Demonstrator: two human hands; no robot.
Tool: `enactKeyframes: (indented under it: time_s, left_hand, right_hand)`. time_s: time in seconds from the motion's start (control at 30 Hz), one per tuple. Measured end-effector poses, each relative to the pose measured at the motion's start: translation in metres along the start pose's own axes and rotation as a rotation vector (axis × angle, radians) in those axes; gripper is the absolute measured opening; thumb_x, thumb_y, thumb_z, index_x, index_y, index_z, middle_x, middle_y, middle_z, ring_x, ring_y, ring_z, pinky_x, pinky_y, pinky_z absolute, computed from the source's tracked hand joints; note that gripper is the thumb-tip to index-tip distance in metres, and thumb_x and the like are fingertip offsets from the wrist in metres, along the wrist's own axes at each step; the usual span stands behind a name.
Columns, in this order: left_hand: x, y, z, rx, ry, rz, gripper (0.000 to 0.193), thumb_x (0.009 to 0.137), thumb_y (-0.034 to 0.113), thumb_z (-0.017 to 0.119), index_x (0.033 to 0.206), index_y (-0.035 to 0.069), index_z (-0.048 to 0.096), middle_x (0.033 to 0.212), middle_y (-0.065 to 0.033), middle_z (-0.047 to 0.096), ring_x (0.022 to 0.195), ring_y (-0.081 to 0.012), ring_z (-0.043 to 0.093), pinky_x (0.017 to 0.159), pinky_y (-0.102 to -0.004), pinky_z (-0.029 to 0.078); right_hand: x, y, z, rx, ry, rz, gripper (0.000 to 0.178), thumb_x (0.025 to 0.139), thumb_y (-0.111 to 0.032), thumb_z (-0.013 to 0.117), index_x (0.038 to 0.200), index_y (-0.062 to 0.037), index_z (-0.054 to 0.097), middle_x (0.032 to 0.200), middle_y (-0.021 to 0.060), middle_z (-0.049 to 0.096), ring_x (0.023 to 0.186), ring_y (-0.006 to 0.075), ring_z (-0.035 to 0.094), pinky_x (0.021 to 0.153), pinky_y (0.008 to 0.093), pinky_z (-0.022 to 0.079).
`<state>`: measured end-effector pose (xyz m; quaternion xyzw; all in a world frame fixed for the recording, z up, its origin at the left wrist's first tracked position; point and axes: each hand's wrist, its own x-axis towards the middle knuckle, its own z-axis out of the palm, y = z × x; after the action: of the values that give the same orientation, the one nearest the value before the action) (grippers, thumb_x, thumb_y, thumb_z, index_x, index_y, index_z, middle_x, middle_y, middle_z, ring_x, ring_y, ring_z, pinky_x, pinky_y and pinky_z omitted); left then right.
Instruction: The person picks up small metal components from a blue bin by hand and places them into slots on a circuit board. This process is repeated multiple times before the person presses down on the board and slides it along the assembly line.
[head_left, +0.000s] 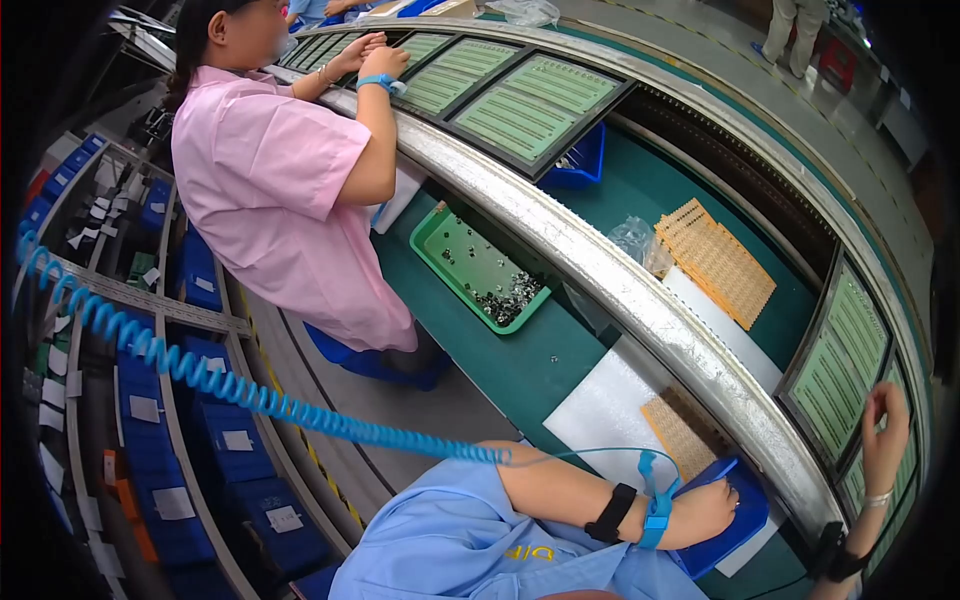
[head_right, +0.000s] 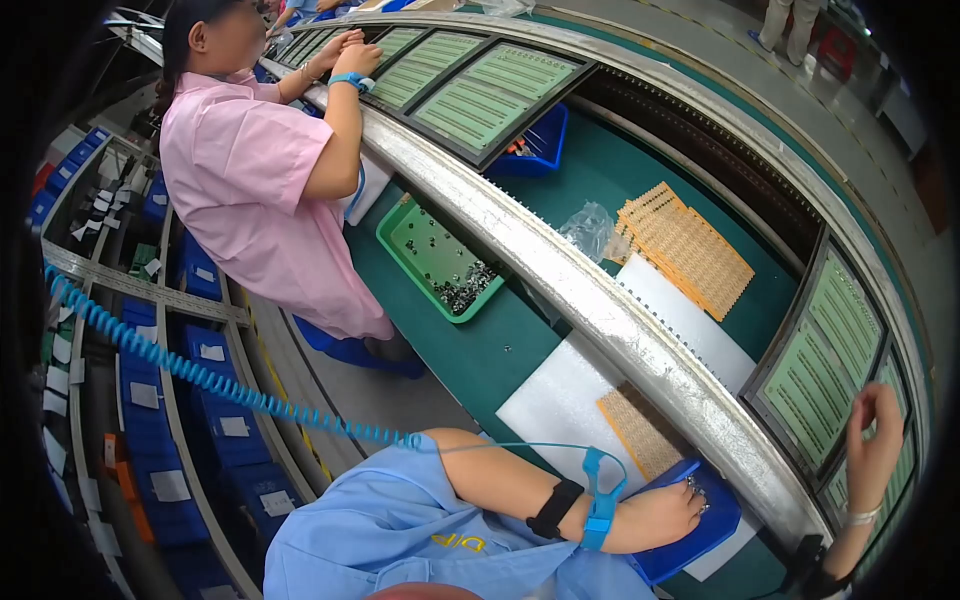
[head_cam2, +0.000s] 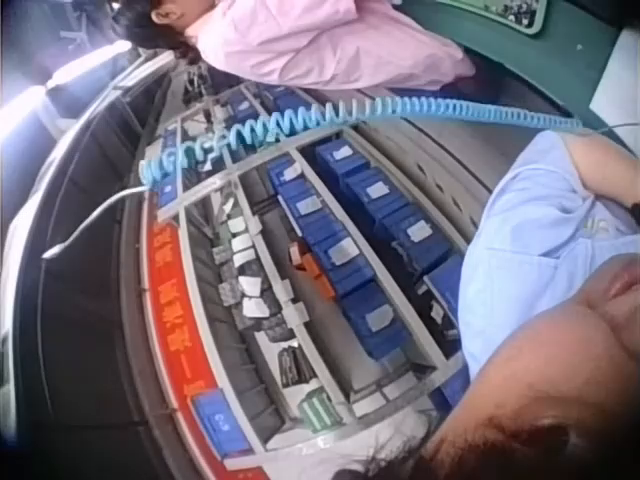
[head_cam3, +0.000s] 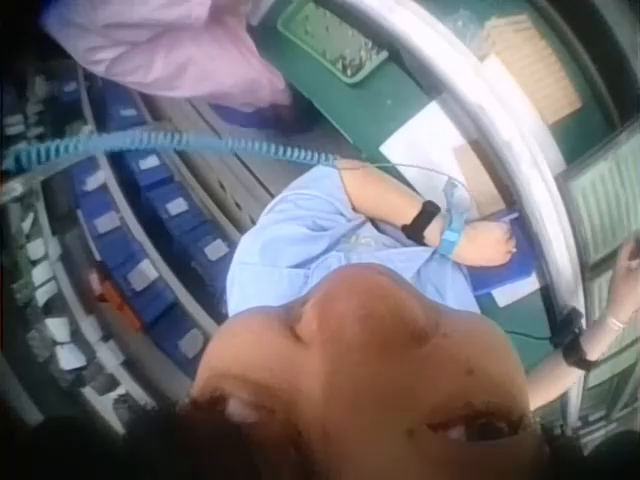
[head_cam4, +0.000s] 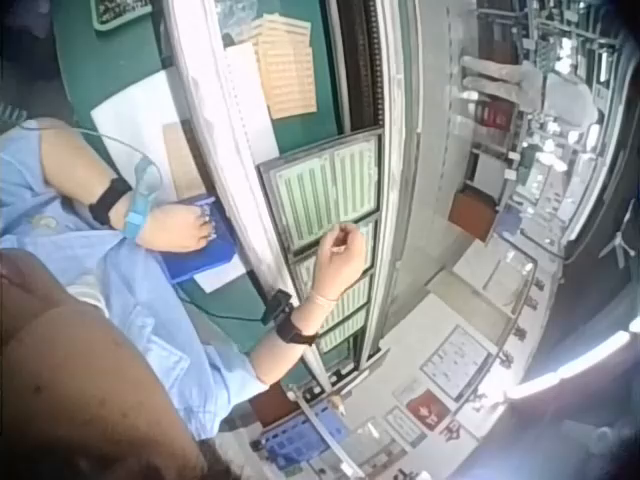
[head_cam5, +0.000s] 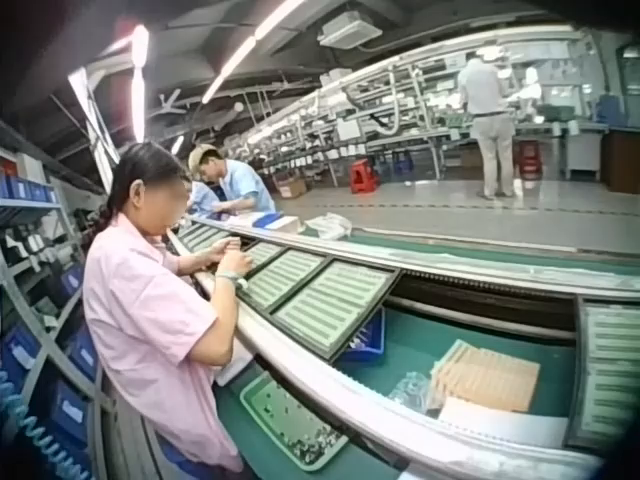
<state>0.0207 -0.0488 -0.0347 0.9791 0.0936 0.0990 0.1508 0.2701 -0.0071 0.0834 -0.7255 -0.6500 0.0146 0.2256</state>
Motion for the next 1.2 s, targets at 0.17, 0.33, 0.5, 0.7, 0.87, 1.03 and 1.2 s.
enactKeyframes:
  time_s: [0.17,0.33,0.5,0.7,0.87,1.03,1.2]
  left_hand:
    - [0.002,-0.004,-0.006,-0.09,-0.075,0.056,0.015,0.074,0.014,0.052,0.081,0.003,0.058,0.085,-0.0113,0.056,0.081,-0.0238,0.056,0.07,-0.0318,0.042]
    - [0.001,-0.007,-0.008,-0.251,0.057,0.057,0.015,0.073,0.015,0.052,0.077,0.004,0.062,0.08,-0.0114,0.056,0.077,-0.0251,0.055,0.071,-0.0346,0.041]
    - [-0.006,-0.01,-0.016,-0.318,0.115,0.048,0.009,0.071,0.013,0.053,0.074,0.004,0.054,0.08,-0.0116,0.055,0.074,-0.0227,0.057,0.065,-0.0313,0.043]
    - [-0.001,-0.017,-0.026,-0.405,0.136,0.086,0.008,0.069,0.013,0.054,0.073,0.006,0.052,0.074,-0.0091,0.053,0.066,-0.022,0.056,0.06,-0.0321,0.043]
    - [0.005,-0.021,-0.036,-0.389,0.032,0.167,0.008,0.071,0.015,0.057,0.072,0.008,0.052,0.07,-0.0049,0.051,0.062,-0.0204,0.054,0.059,-0.0316,0.043]
    - [0.012,-0.022,-0.036,-0.449,0.06,0.127,0.009,0.074,0.014,0.062,0.077,0.009,0.056,0.073,-0.003,0.054,0.062,-0.019,0.056,0.058,-0.0299,0.042]
    - [0.009,-0.02,-0.039,-0.492,0.06,0.1,0.01,0.073,0.011,0.064,0.08,0.01,0.057,0.076,-0.0016,0.056,0.065,-0.0175,0.058,0.058,-0.0293,0.041]
  right_hand:
    - [0.036,0.06,0.004,-0.047,-0.011,-0.028,0.005,0.082,0.001,0.051,0.082,-0.0001,0.046,0.067,0.0051,0.043,0.057,0.0117,0.04,0.054,0.0232,0.035]
    - [0.056,0.086,0.012,-0.054,-0.066,-0.01,0.004,0.082,0.001,0.05,0.083,-0.0001,0.046,0.067,0.0058,0.044,0.057,0.0121,0.04,0.053,0.024,0.035]
    - [0.061,0.076,0.022,-0.064,-0.152,0.062,0.005,0.083,-0.002,0.05,0.084,0.0002,0.046,0.066,0.0063,0.042,0.059,0.0121,0.04,0.055,0.0247,0.035]
    - [0.056,0.09,0.014,-0.116,-0.027,-0.006,0.012,0.084,-0.009,0.055,0.09,0.0004,0.051,0.071,0.0097,0.051,0.063,0.0188,0.049,0.059,0.0293,0.041]
    - [0.072,0.074,0.01,-0.205,-0.073,0.002,0.016,0.08,-0.015,0.058,0.088,-0.0014,0.056,0.072,0.0103,0.056,0.065,0.0206,0.054,0.062,0.0308,0.045]
    - [0.069,0.085,0.014,-0.127,-0.063,-0.006,0.015,0.08,-0.016,0.057,0.082,-0.0016,0.055,0.069,0.0091,0.054,0.062,0.0199,0.051,0.059,0.0307,0.044]
    - [0.066,0.075,0.015,-0.147,-0.039,0.034,0.012,0.08,-0.014,0.057,0.08,-0.0026,0.054,0.065,0.0086,0.053,0.059,0.0204,0.05,0.058,0.0305,0.043]
